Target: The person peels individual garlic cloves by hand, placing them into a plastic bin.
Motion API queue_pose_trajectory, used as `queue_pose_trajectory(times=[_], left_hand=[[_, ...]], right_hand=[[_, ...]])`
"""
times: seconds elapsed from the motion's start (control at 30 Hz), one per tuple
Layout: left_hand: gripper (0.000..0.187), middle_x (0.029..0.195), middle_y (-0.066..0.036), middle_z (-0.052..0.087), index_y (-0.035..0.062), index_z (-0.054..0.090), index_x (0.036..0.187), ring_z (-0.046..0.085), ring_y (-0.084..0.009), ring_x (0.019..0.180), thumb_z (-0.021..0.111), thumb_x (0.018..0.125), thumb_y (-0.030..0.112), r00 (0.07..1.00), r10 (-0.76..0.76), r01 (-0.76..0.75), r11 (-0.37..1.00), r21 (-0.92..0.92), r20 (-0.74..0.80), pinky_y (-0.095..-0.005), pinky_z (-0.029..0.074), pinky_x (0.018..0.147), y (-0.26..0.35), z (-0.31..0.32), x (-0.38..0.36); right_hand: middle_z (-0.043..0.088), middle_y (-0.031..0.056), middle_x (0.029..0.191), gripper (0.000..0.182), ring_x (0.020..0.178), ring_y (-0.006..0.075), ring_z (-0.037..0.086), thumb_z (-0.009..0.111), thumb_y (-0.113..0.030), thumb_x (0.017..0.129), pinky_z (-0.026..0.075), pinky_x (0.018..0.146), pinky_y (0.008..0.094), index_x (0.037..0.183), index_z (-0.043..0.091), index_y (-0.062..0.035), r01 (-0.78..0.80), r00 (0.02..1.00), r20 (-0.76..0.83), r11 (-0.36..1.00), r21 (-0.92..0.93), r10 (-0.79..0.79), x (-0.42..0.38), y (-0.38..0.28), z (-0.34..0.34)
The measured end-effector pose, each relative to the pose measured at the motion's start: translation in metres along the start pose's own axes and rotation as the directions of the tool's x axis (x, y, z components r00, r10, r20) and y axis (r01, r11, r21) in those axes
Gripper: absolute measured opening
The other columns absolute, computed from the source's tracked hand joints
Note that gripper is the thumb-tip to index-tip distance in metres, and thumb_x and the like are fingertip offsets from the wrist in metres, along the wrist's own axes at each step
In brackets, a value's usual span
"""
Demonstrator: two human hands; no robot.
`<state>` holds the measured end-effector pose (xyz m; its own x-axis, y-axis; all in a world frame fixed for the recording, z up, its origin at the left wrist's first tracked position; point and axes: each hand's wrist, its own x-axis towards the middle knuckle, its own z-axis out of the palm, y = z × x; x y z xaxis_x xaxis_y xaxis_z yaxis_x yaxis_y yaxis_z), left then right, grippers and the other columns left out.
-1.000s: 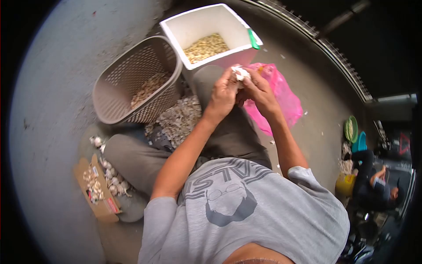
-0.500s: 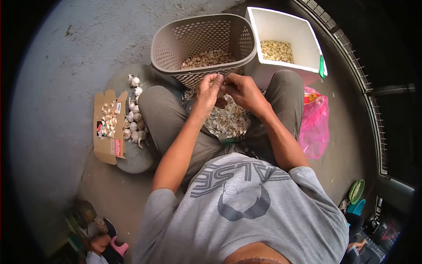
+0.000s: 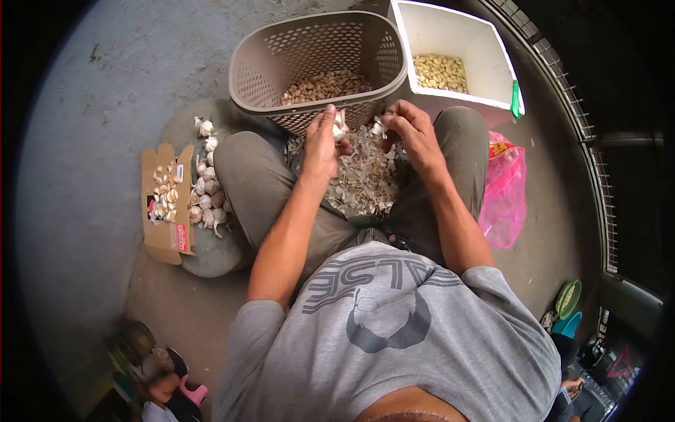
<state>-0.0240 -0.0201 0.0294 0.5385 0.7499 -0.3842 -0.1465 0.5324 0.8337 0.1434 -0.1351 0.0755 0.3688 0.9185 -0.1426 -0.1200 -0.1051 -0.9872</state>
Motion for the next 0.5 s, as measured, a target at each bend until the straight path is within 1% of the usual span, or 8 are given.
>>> queue_pose_trajectory(times=[0.03,0.1,0.17,0.23,0.27,0.33,0.4,0.5], left_hand=[[0.045,0.083,-0.002,0.064,0.0068,0.063,0.112,0.061,-0.0096,0.060,0.061,0.103,0.051,0.999,0.007,-0.007,1.000,-0.011,-0.046,-0.0258,0.051,0.046,0.003,-0.002,0.000],[0.043,0.083,0.000,0.063,0.0091,0.063,0.111,0.057,-0.0074,0.058,0.061,0.103,0.051,0.997,0.076,-0.076,0.993,0.094,0.006,-0.0244,0.050,0.048,0.003,-0.004,-0.001],[0.042,0.083,0.001,0.063,0.0090,0.064,0.111,0.058,-0.0064,0.060,0.061,0.103,0.050,0.990,0.126,-0.136,0.966,0.221,0.059,-0.0231,0.049,0.048,-0.004,-0.001,0.000],[0.042,0.086,0.002,0.062,0.0070,0.064,0.113,0.056,-0.0057,0.070,0.059,0.105,0.048,0.969,0.220,-0.246,0.917,0.315,0.116,-0.0232,0.048,0.059,-0.010,0.002,0.002],[0.042,0.087,0.002,0.062,0.0060,0.064,0.114,0.055,-0.0054,0.075,0.058,0.106,0.047,0.954,0.263,-0.298,0.887,0.354,0.145,-0.0232,0.047,0.065,-0.014,0.004,0.002],[0.043,0.091,0.002,0.062,0.0039,0.065,0.113,0.052,-0.0060,0.086,0.057,0.107,0.045,0.946,0.283,-0.323,0.866,0.381,0.160,-0.0237,0.044,0.078,-0.009,0.014,-0.007],[0.041,0.091,0.001,0.063,0.0037,0.065,0.113,0.053,-0.0064,0.086,0.057,0.107,0.043,0.948,0.247,-0.304,0.890,0.341,0.201,-0.0232,0.044,0.079,-0.010,0.009,-0.004],[0.035,0.088,-0.001,0.065,0.0046,0.066,0.111,0.056,-0.0079,0.079,0.057,0.108,0.038,0.947,0.277,-0.312,0.915,0.257,0.162,-0.0241,0.046,0.072,-0.015,0.002,0.008]], right_hand=[[0.071,0.0132,0.092,0.014,0.076,0.0224,0.072,0.064,-0.010,0.095,0.057,0.068,0.0352,0.100,0.060,0.0027,0.000,1.000,-0.017,0.962,-0.273,-0.004,0.003,-0.002,-0.007],[0.070,0.0172,0.103,0.019,0.087,0.0299,0.071,0.067,-0.011,0.092,0.057,0.076,0.0402,0.103,0.061,0.0032,0.304,0.949,0.095,0.787,-0.537,-0.302,0.004,0.007,-0.001],[0.068,0.0202,0.114,0.023,0.099,0.0365,0.068,0.070,-0.011,0.090,0.055,0.083,0.0447,0.106,0.062,0.0029,0.439,0.880,0.161,0.637,-0.633,-0.447,0.001,0.016,0.007],[0.065,0.0221,0.124,0.026,0.110,0.0421,0.064,0.072,-0.012,0.088,0.052,0.089,0.0485,0.109,0.064,0.0017,0.451,0.867,0.151,0.619,-0.643,-0.475,-0.001,0.006,0.021],[0.068,0.0229,0.111,0.024,0.101,0.0428,0.066,0.072,-0.013,0.089,0.052,0.082,0.0499,0.106,0.064,0.0013,0.351,0.934,0.183,0.695,-0.628,-0.306,-0.002,-0.004,0.023],[0.068,0.0238,0.099,0.021,0.092,0.0445,0.066,0.070,-0.013,0.090,0.053,0.077,0.0502,0.104,0.063,0.0020,0.339,0.940,0.226,0.647,-0.683,-0.254,0.001,-0.003,0.026],[0.064,0.0251,0.080,0.018,0.076,0.0479,0.062,0.066,-0.012,0.092,0.052,0.069,0.0497,0.098,0.060,0.0041,0.418,0.906,0.251,0.639,-0.646,-0.340,0.003,-0.002,0.030],[0.062,0.0267,0.080,0.016,0.076,0.0485,0.060,0.064,-0.010,0.092,0.049,0.068,0.0493,0.095,0.058,0.0042,0.298,0.953,0.218,0.796,-0.527,-0.212,0.000,-0.010,0.033]])
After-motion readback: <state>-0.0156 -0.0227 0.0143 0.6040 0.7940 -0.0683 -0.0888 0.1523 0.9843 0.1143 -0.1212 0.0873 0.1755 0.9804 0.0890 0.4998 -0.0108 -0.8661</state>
